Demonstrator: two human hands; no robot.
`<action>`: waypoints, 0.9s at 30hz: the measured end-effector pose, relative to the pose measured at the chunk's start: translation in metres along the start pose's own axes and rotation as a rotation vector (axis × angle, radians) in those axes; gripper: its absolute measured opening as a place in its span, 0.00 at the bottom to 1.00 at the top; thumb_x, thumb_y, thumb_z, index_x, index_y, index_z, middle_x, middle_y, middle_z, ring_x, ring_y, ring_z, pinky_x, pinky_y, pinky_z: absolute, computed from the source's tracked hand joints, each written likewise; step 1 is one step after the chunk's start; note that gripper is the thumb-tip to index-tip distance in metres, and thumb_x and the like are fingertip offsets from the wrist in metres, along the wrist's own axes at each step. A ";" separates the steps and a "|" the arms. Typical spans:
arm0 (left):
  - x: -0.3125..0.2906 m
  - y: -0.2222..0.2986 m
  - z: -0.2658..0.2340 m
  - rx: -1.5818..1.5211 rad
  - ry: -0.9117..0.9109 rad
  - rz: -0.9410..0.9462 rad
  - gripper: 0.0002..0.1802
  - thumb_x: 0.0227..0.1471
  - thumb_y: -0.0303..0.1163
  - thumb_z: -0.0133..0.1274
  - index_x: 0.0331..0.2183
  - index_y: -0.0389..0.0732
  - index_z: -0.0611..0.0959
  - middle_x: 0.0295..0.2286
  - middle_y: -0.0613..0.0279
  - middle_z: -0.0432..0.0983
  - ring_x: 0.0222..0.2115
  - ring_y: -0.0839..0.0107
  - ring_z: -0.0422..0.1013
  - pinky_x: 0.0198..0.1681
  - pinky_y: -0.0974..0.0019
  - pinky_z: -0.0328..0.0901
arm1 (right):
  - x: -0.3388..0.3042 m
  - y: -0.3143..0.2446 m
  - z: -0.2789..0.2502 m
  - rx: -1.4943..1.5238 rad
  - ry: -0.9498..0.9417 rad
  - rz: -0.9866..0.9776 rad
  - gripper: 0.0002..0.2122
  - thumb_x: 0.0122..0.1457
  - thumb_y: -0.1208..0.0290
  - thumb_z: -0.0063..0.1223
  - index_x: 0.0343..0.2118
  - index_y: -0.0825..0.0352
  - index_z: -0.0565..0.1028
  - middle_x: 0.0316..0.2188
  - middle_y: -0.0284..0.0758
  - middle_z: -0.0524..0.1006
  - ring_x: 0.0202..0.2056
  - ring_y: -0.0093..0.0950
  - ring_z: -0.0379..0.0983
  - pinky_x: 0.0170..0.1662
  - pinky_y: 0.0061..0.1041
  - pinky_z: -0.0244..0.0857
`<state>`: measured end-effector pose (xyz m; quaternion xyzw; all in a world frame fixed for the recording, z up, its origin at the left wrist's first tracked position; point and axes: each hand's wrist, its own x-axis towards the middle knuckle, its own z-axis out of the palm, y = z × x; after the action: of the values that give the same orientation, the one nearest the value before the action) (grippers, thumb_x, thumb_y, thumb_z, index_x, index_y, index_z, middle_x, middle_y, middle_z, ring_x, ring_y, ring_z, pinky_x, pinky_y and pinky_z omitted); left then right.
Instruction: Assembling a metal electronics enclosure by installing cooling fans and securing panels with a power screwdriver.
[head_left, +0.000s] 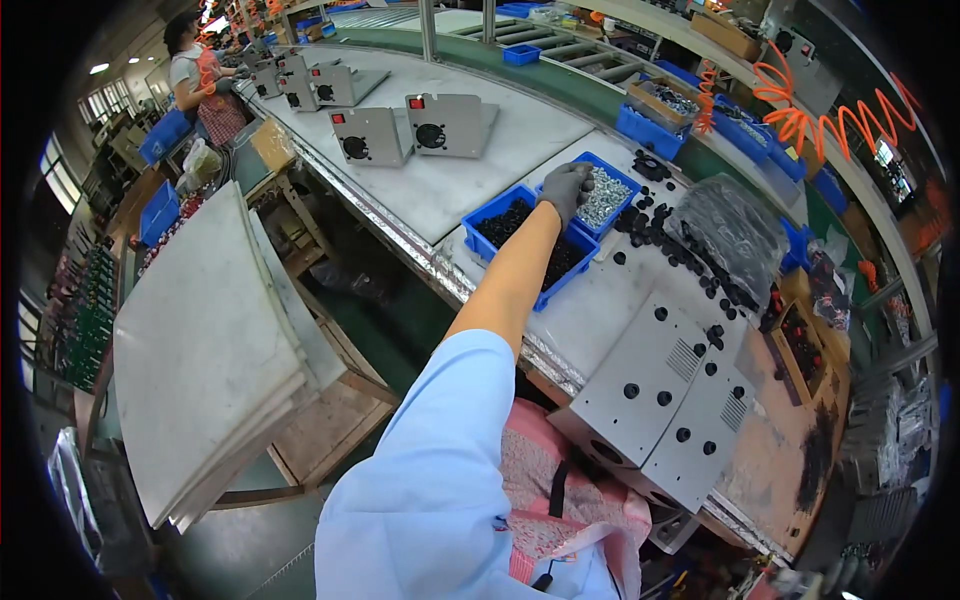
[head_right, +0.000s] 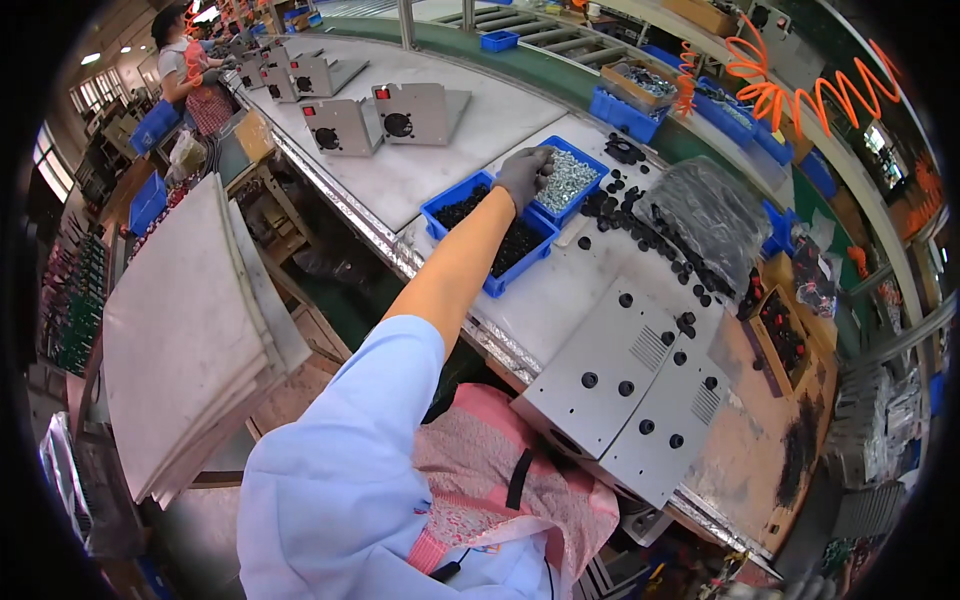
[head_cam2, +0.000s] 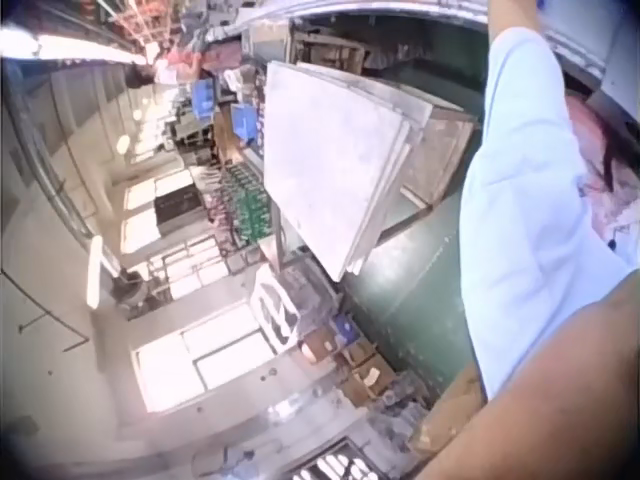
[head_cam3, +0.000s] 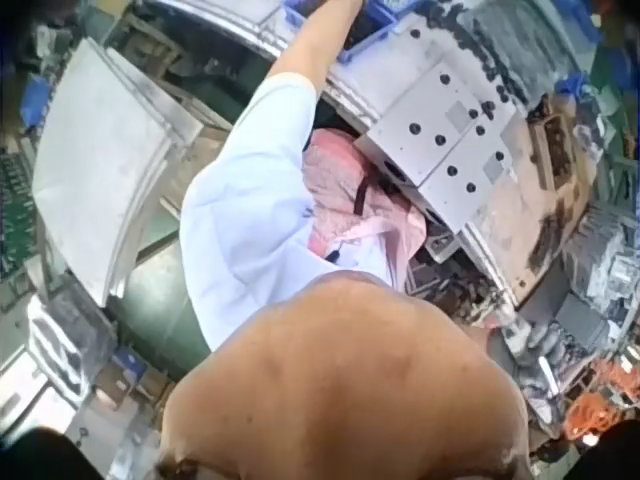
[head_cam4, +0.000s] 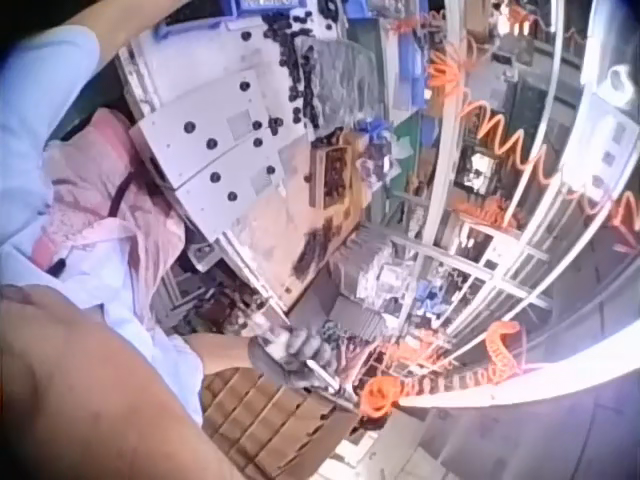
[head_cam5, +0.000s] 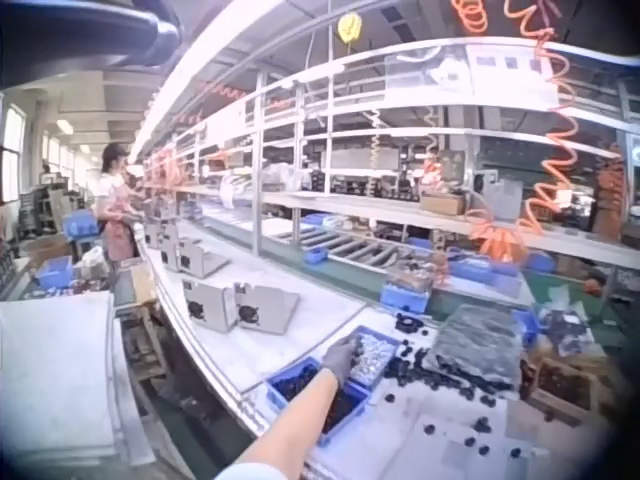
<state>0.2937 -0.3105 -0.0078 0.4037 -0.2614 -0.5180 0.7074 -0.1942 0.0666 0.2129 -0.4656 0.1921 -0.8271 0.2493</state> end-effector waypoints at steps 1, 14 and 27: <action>-0.006 0.002 0.007 -0.012 0.001 -0.055 0.10 0.59 0.33 0.45 0.41 0.41 0.74 0.26 0.69 0.69 0.21 0.81 0.64 0.18 0.80 0.57 | -0.008 0.000 -0.001 0.327 0.020 0.186 0.12 0.53 0.67 0.55 0.39 0.61 0.71 0.22 0.28 0.64 0.20 0.21 0.56 0.26 0.22 0.53; -0.277 -0.031 0.094 -0.138 -0.519 -0.745 0.14 0.59 0.44 0.46 0.37 0.43 0.71 0.22 0.73 0.66 0.15 0.86 0.56 0.11 0.83 0.49 | -0.062 0.092 0.021 0.185 -0.148 0.216 0.20 0.53 0.69 0.50 0.50 0.64 0.65 0.35 0.38 0.72 0.29 0.29 0.68 0.26 0.32 0.70; -0.351 -0.064 0.116 -0.213 -0.588 -0.948 0.25 0.53 0.56 0.51 0.30 0.41 0.75 0.14 0.73 0.62 0.08 0.83 0.52 0.09 0.79 0.45 | -0.082 0.117 0.059 0.020 -0.419 -0.072 0.19 0.51 0.64 0.52 0.45 0.64 0.63 0.21 0.36 0.67 0.20 0.26 0.65 0.25 0.26 0.63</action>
<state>0.0545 -0.0233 0.0178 0.2423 -0.1838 -0.8930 0.3317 -0.0792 0.0164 0.1224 -0.6314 0.1110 -0.7225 0.2588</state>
